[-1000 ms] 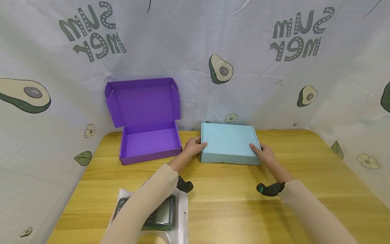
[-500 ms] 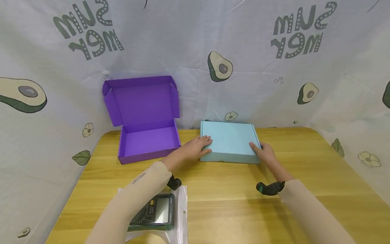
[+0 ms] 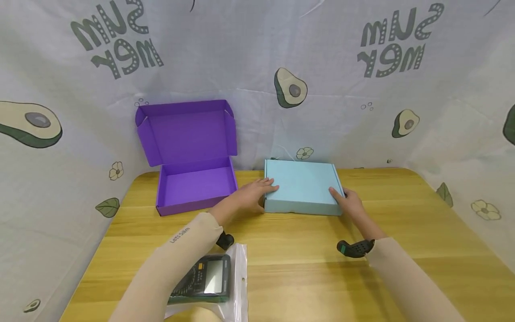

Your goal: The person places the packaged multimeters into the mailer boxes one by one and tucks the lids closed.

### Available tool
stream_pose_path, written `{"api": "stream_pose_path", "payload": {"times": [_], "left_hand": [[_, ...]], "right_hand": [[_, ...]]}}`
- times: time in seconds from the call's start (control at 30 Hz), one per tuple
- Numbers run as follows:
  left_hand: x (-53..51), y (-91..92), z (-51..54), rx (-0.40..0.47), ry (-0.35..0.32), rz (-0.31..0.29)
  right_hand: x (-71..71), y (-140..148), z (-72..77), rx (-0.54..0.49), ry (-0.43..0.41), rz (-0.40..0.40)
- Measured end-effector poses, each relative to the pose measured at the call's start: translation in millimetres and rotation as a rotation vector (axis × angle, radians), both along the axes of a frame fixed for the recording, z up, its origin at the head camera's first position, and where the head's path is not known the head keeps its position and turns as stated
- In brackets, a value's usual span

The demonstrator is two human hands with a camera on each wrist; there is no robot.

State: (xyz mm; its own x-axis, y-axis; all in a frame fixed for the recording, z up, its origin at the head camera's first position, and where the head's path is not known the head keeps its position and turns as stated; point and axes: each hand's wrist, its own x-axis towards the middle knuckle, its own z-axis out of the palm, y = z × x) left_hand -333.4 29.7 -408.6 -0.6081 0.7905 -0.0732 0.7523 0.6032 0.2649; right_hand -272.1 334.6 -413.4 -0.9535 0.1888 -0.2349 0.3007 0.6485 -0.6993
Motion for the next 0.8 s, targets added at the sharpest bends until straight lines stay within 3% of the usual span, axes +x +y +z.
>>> {"api": "stream_pose_path", "payload": {"times": [0.43,0.8], "left_hand": [[5.0,1.8,-10.6,0.039,0.089,0.03],[3.1,3.7,-4.0,-0.022,0.139,-0.002]], "right_hand": [[0.2,-0.1,-2.9,-0.016,0.003,-0.016],[-1.2,4.5,-5.8,-0.018,-0.009,-0.034]]}}
